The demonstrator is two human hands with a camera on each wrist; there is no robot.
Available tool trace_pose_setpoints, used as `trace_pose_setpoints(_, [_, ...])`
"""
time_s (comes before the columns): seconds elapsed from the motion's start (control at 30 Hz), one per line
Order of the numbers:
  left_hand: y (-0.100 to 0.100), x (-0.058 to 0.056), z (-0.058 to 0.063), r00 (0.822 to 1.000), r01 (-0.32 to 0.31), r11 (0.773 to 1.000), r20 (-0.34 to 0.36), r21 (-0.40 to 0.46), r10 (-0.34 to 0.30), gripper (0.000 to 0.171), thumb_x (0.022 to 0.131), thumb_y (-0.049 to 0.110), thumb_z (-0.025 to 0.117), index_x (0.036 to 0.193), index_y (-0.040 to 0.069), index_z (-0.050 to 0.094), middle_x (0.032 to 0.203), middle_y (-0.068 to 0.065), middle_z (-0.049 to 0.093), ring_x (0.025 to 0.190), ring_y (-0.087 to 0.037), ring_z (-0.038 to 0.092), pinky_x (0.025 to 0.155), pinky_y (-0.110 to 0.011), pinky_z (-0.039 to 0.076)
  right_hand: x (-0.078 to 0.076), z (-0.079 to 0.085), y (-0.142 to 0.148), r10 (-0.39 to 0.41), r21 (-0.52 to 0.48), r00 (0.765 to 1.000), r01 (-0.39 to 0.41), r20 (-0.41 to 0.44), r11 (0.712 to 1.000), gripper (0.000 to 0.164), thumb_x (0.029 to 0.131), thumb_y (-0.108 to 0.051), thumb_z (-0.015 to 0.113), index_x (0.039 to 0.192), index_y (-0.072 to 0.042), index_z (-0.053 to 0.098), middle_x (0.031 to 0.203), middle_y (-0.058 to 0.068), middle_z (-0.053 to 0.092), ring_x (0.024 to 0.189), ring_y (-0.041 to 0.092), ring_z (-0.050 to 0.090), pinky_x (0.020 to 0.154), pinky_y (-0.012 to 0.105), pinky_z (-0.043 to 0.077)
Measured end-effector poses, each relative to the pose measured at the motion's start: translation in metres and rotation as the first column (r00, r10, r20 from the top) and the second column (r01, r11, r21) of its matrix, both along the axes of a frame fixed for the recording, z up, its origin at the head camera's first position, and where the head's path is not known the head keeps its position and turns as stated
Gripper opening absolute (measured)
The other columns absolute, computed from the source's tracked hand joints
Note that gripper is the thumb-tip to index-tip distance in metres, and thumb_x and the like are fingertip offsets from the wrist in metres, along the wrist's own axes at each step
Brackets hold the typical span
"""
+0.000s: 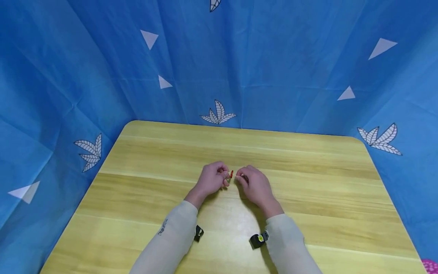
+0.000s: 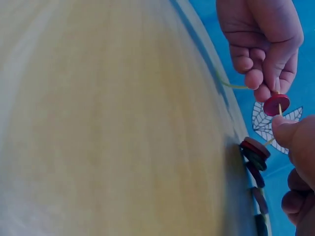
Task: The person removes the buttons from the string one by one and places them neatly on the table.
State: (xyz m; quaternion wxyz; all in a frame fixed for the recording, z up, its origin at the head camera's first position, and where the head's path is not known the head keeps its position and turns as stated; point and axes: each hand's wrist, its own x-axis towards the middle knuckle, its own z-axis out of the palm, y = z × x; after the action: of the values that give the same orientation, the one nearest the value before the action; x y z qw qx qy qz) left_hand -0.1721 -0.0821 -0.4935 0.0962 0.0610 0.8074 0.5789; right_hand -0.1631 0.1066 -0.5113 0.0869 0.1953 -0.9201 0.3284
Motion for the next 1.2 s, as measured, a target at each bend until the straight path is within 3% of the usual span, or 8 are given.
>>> trace_pose_setpoints(0.07, [0.0002, 0.0003, -0.0006, 1.0, 0.005, 1.0, -0.019, 0.0, -0.005, 0.011, 0.097, -0.006, 0.057, 0.092, 0.002, 0.064, 0.081, -0.012, 0.063, 0.065, -0.022, 0.065, 0.059, -0.037, 0.056, 0.0005, 0.0022, 0.0004, -0.004, -0.011, 1.0, 0.004, 0.023, 1.0, 0.006, 0.095, -0.015, 0.07, 0.09, -0.018, 0.068, 0.08, -0.007, 0.057, 0.067, 0.012, 0.051, 0.066, 0.037, 0.046])
trace_pose_setpoints(0.2, [-0.0003, -0.0002, 0.0003, 0.995, 0.006, 0.997, -0.094, -0.079, -0.013, 0.012, 0.096, -0.004, 0.055, 0.096, 0.002, 0.065, 0.081, -0.01, 0.062, 0.07, -0.019, 0.057, 0.065, -0.034, 0.05, 0.0008, 0.0057, 0.0014, -0.003, -0.042, 0.999, 0.005, 0.04, 0.999, 0.006, 0.097, -0.016, 0.067, 0.092, -0.016, 0.067, 0.067, -0.006, 0.049, 0.056, 0.012, 0.043, 0.058, 0.035, 0.041])
trace_pose_setpoints(0.3, [-0.001, 0.0005, 0.0016, 0.994, 0.003, 0.993, -0.108, -0.115, -0.016, 0.014, 0.096, -0.003, 0.053, 0.098, 0.002, 0.066, 0.083, -0.01, 0.063, 0.072, -0.016, 0.055, 0.068, -0.032, 0.046, 0.0015, 0.0058, 0.0013, 0.012, -0.077, 0.999, -0.008, 0.047, 0.997, 0.007, 0.099, -0.016, 0.065, 0.093, -0.014, 0.067, 0.062, -0.007, 0.044, 0.053, 0.011, 0.041, 0.055, 0.034, 0.04])
trace_pose_setpoints(0.5, [-0.0018, 0.0019, 0.001, 1.0, -0.01, 1.0, 0.011, 0.025, 0.01, 0.017, 0.094, -0.005, 0.051, 0.096, 0.001, 0.066, 0.087, -0.017, 0.065, 0.052, -0.021, 0.059, 0.049, -0.031, 0.049, 0.0021, 0.0023, 0.0012, 0.034, -0.134, 0.997, -0.025, 0.071, 0.991, 0.006, 0.099, -0.014, 0.065, 0.094, -0.013, 0.067, 0.056, -0.007, 0.041, 0.049, 0.008, 0.037, 0.05, 0.033, 0.038])
trace_pose_setpoints(0.57, [-0.002, 0.0021, 0.001, 1.0, -0.011, 0.998, 0.028, 0.061, 0.009, 0.016, 0.094, -0.007, 0.051, 0.096, -0.001, 0.066, 0.087, -0.019, 0.066, 0.052, -0.023, 0.061, 0.048, -0.032, 0.051, 0.0024, 0.0016, 0.0011, 0.033, -0.139, 0.996, -0.022, 0.078, 0.99, 0.006, 0.099, -0.014, 0.065, 0.094, -0.013, 0.068, 0.055, -0.008, 0.04, 0.048, 0.007, 0.037, 0.049, 0.032, 0.037])
trace_pose_setpoints(0.87, [-0.0025, 0.0033, -0.0013, 1.0, -0.015, 1.0, 0.015, 0.002, 0.015, 0.02, 0.093, -0.004, 0.048, 0.092, 0.0, 0.067, 0.078, -0.018, 0.063, 0.055, -0.017, 0.053, 0.051, -0.026, 0.04, 0.0041, 0.0033, 0.0004, 0.024, -0.133, 0.993, -0.009, 0.113, 0.991, 0.006, 0.099, -0.014, 0.065, 0.094, -0.014, 0.068, 0.054, -0.008, 0.04, 0.047, 0.007, 0.036, 0.048, 0.031, 0.036])
trace_pose_setpoints(1.03, [-0.0006, 0.0041, 0.0004, 0.998, -0.056, 0.997, 0.028, 0.053, 0.054, 0.02, 0.092, -0.005, 0.049, 0.087, -0.003, 0.068, 0.069, -0.014, 0.066, 0.056, -0.023, 0.063, 0.051, -0.031, 0.05, 0.0062, 0.003, -0.0011, 0.019, -0.146, 0.991, 0.0, 0.129, 0.989, 0.006, 0.1, -0.014, 0.064, 0.095, -0.014, 0.068, 0.054, -0.007, 0.041, 0.046, 0.007, 0.036, 0.047, 0.03, 0.035])
trace_pose_setpoints(1.2, [0.0004, 0.004, 0.0002, 0.997, -0.071, 0.995, -0.027, 0.068, 0.073, 0.016, 0.094, -0.006, 0.049, 0.098, -0.006, 0.064, 0.081, -0.014, 0.065, 0.064, -0.024, 0.066, 0.057, -0.035, 0.055, 0.0074, 0.0028, -0.0016, 0.023, -0.144, 0.994, -0.008, 0.104, 0.99, 0.006, 0.1, -0.015, 0.064, 0.095, -0.014, 0.068, 0.054, -0.008, 0.041, 0.045, 0.006, 0.035, 0.046, 0.031, 0.035])
